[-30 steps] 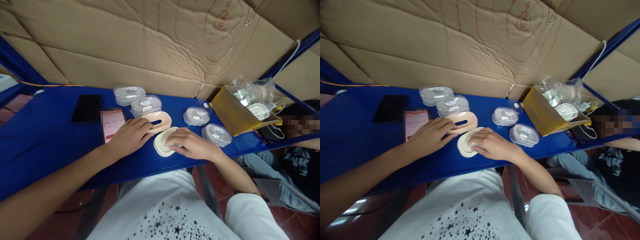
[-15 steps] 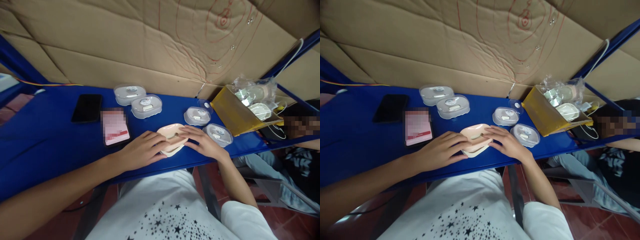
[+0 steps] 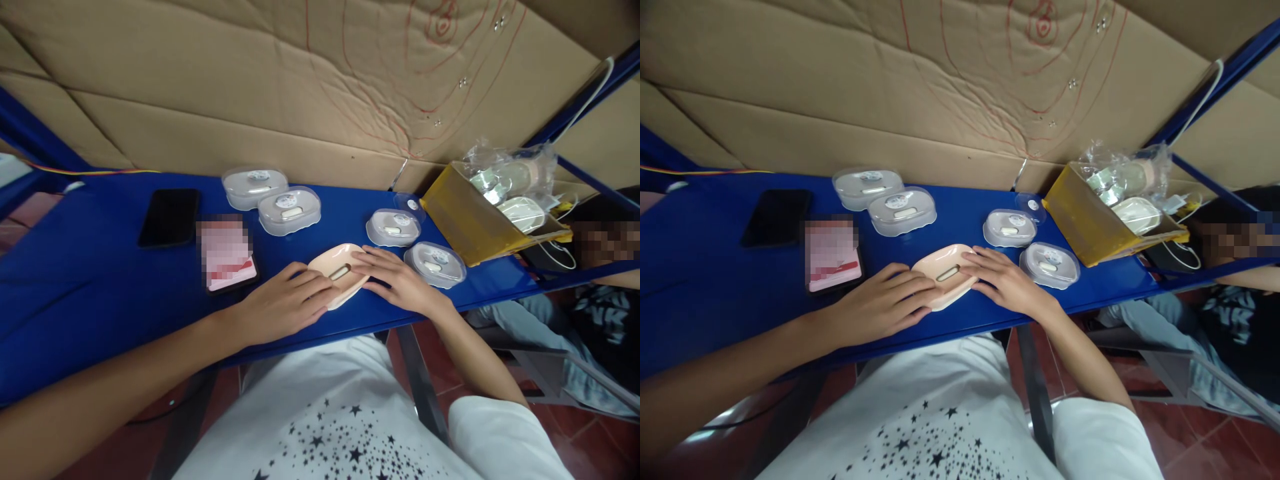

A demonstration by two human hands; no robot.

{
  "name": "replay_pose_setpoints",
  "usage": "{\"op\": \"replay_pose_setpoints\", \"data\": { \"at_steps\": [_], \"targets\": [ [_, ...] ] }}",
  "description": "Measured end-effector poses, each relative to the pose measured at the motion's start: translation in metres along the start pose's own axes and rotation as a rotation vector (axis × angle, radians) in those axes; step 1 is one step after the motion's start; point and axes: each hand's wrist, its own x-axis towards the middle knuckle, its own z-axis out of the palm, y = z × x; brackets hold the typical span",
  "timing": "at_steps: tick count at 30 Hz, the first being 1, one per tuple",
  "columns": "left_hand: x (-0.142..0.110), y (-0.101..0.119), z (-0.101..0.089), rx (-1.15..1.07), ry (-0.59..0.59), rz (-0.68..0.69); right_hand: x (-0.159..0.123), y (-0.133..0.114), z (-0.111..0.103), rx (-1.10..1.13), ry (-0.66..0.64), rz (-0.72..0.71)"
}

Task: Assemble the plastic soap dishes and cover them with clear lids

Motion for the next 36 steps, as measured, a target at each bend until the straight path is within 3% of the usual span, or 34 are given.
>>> {"op": "replay_pose_setpoints", "data": {
  "at_steps": [5,12,14,16,17,19,20,21,24,27,29,32,36],
  "targets": [
    [0.0,-0.002,0.0,-0.005,-0.047,-0.025,0.012,0.003,-0.01,-0.039,-0.078,-0.023],
    [-0.001,-0.003,0.0,0.099,-0.099,-0.065,0.014,-0.007,0.003,-0.308,-0.078,-0.046],
    [-0.002,-0.004,0.001,0.097,-0.095,-0.087,0.019,-0.001,-0.013,-0.238,-0.096,-0.077],
    [-0.003,-0.007,0.002,0.069,-0.074,-0.104,0.028,0.02,-0.043,-0.165,-0.043,-0.023],
    [-0.005,-0.009,0.003,0.053,-0.057,-0.117,0.035,0.035,-0.062,-0.172,0.035,0.09],
    [-0.007,-0.017,0.003,0.032,-0.022,-0.16,0.048,0.073,-0.097,-0.347,0.207,0.468],
    [-0.009,-0.021,0.003,0.029,-0.008,-0.188,0.055,0.094,-0.11,-0.429,0.21,0.666],
    [-0.01,-0.025,0.003,0.03,0.004,-0.218,0.062,0.114,-0.12,-0.448,0.198,0.754],
    [-0.013,-0.034,0.002,0.025,0.026,-0.298,0.079,0.157,-0.122,-0.428,0.019,0.965],
    [-0.014,-0.039,0.002,-0.001,0.03,-0.359,0.087,0.174,-0.107,-0.388,-0.132,1.12],
    [-0.016,-0.041,0.002,-0.029,0.031,-0.387,0.085,0.175,-0.105,-0.374,-0.088,1.091],
    [-0.016,-0.044,-0.001,-0.096,0.058,-0.434,0.074,0.166,-0.122,-0.373,0.071,0.93],
    [-0.015,-0.05,-0.013,-0.231,0.177,-0.495,0.059,0.113,-0.134,-0.365,0.23,0.722]
  ]
}}
